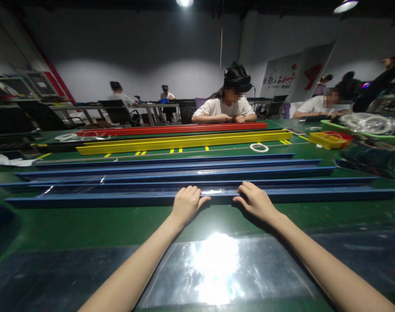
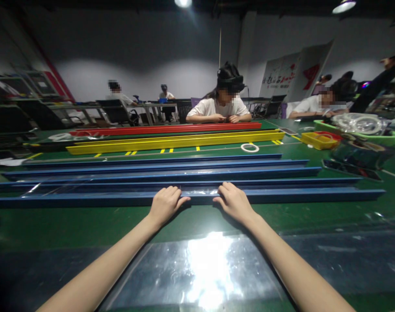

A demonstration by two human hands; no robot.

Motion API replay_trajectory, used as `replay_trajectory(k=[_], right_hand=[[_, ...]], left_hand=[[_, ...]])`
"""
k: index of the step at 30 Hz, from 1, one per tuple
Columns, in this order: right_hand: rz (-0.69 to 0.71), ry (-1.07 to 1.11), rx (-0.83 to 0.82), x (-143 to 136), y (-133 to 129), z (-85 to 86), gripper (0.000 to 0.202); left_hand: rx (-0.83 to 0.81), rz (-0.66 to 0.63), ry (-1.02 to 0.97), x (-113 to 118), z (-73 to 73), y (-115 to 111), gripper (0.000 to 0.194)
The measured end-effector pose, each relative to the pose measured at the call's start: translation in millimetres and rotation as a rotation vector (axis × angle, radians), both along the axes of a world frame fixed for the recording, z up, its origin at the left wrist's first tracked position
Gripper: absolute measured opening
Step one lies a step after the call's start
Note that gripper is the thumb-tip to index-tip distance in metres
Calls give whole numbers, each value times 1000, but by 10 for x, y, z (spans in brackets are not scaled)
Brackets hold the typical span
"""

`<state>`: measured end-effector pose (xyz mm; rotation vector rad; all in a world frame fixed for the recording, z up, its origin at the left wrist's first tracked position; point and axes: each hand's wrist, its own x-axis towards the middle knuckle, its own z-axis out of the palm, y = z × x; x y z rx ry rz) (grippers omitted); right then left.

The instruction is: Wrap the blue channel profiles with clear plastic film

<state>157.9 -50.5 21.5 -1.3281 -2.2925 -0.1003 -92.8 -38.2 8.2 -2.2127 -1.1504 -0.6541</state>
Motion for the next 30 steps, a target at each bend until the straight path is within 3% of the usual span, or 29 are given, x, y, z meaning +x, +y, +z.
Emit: replay_trajectory(k=[30], right_hand=[[-2,-14,20,5,11,-20,19]], left_hand=[[7,9,7,-9,-8,1,41]])
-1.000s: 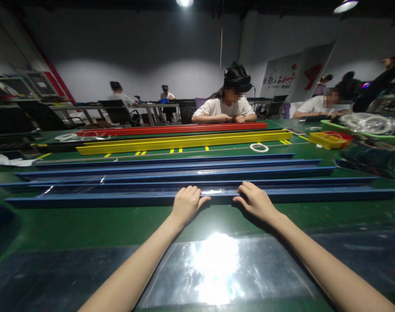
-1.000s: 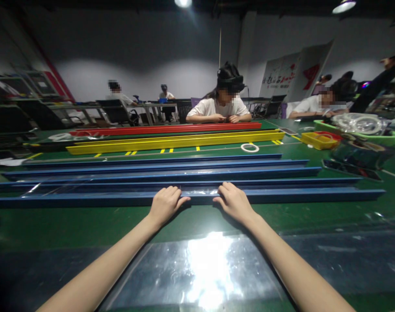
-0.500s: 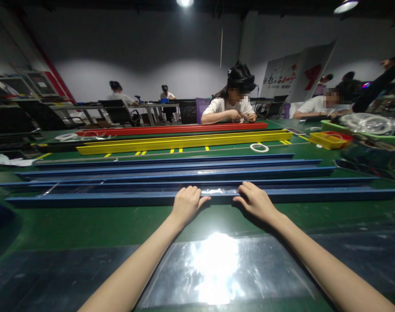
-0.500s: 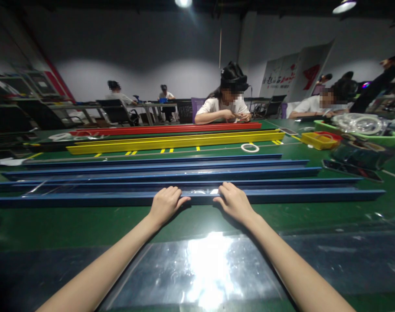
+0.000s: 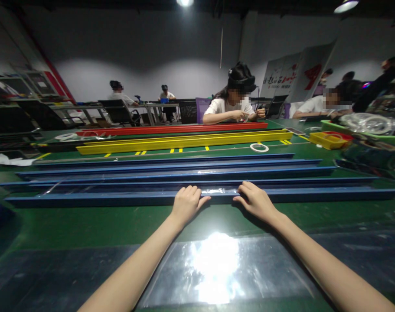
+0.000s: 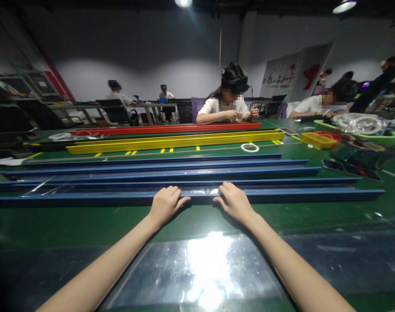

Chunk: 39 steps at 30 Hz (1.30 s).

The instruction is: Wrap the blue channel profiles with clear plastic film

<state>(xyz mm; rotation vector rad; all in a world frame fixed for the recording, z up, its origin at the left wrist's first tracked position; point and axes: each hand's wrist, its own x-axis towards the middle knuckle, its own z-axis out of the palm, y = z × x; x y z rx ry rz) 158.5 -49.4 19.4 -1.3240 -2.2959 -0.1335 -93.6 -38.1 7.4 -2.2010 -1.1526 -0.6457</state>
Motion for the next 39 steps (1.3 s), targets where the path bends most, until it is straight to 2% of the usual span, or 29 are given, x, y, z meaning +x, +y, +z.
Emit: replay_trajectory(k=[7,15,22,39], right_hand=[[-3,2,-7,-1,-8,13,19],[-2,8,-18,-8,-16,25,18],[4,6,-21,-6,-11,27,19],[8,18,-10,-1,-10,20,17]], left_hand=[[-41,15,10,3,3,1,41],[-117,-47,-67,1,27,-11,35],[-145,-38,-68,7,31,-13,35],[-140,-35,-82,10,26,-4,34]])
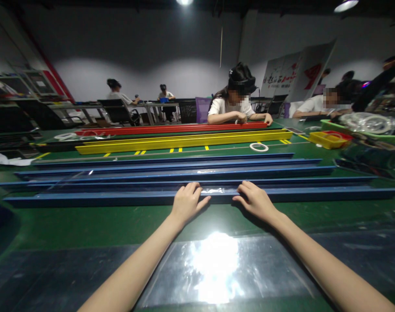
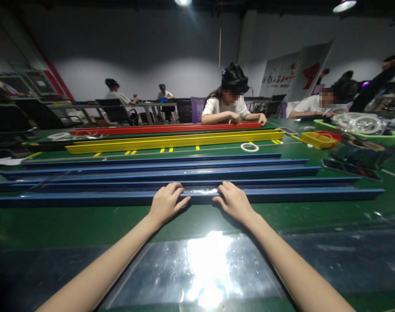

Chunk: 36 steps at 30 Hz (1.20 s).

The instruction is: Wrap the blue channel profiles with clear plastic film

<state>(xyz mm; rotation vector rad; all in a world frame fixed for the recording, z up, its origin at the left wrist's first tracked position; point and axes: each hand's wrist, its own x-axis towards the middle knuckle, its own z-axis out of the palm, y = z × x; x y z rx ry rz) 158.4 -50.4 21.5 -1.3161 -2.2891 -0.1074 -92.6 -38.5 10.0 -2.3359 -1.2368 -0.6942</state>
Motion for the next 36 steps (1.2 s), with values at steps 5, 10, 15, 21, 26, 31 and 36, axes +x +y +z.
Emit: replay_trajectory(k=[5,10,15,21,26,31,36], right_hand=[[1,0,1,-6,-5,9,17],[-5,-5,-11,-10,-11,21,18],[3,-2,0,-8,-5,12,17],[6,-8,-6,-3,-2,17,16],[-10,-20,-42,6,-2,31,19],[8,13,-72,18,-21,70,18],[-21,72,-56,54,-15,107,22]], left_hand=[[4,2,-1,5,5,-2,33],[-8,26,0,20,11,-4,34],[-13,30,4,30,14,-1,34],[-11,32,18,20,10,2,35],[-17,37,17,16,5,4,36],[-7,54,18,24,7,0,36],[-3,63,26,25,16,1,36]])
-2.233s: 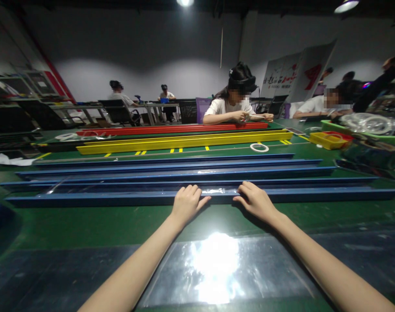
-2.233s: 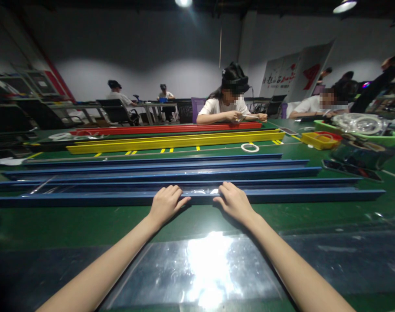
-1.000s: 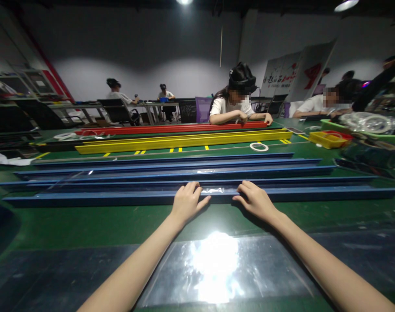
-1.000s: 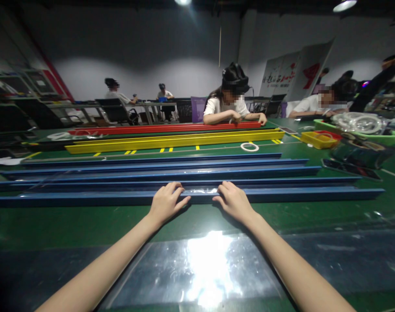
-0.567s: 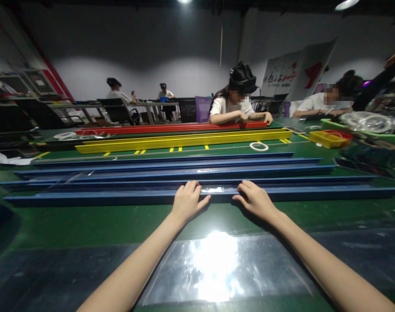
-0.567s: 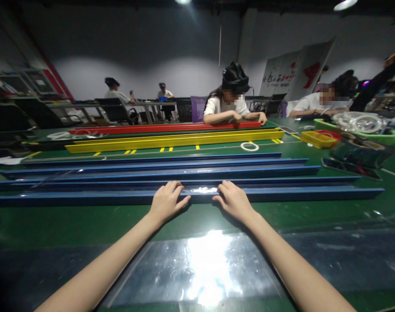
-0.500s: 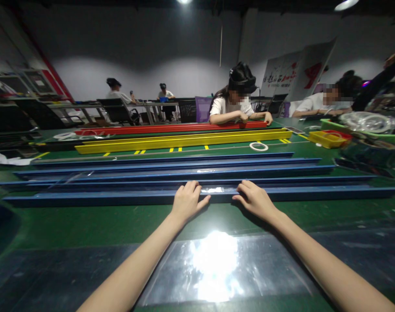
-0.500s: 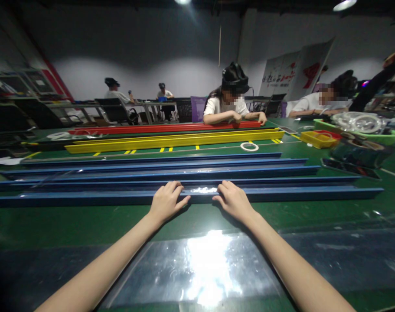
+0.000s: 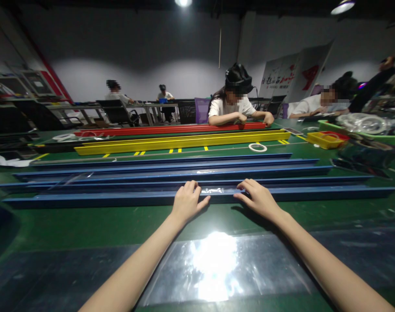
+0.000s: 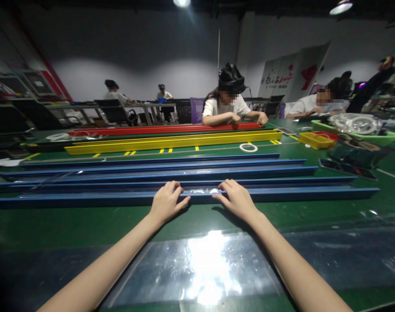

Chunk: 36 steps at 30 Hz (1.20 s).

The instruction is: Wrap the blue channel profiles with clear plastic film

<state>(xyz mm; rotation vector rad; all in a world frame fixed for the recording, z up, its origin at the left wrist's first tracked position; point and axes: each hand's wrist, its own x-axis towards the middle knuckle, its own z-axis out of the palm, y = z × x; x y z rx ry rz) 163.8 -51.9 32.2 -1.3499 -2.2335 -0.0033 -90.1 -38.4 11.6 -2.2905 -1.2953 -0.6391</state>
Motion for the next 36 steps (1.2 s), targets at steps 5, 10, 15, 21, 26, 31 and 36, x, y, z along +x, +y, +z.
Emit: replay_trajectory(k=[5,10,15,21,26,31,36], right_hand=[[-31,43,5,37,89,-15,21],[-35,53,-121,54,209,-17,24],[-51,7,-198,14,290,58,25],[-110,-139,-278,-149,342,202,18],[-153,-235,-313,-250,378,263,11],[-169,-267,-307,-285,398,256,9],[-170,-371,-255,-297,388,271,16]], left_hand=[[-6,6,-15,1,1,5,38],[-35,32,-7,15,20,-8,38],[-54,60,25,35,55,-27,40],[-91,82,5,59,83,-47,40],[-127,91,-32,65,74,-47,42],[-142,104,-49,69,70,-45,42],[-146,102,-35,70,74,-45,43]])
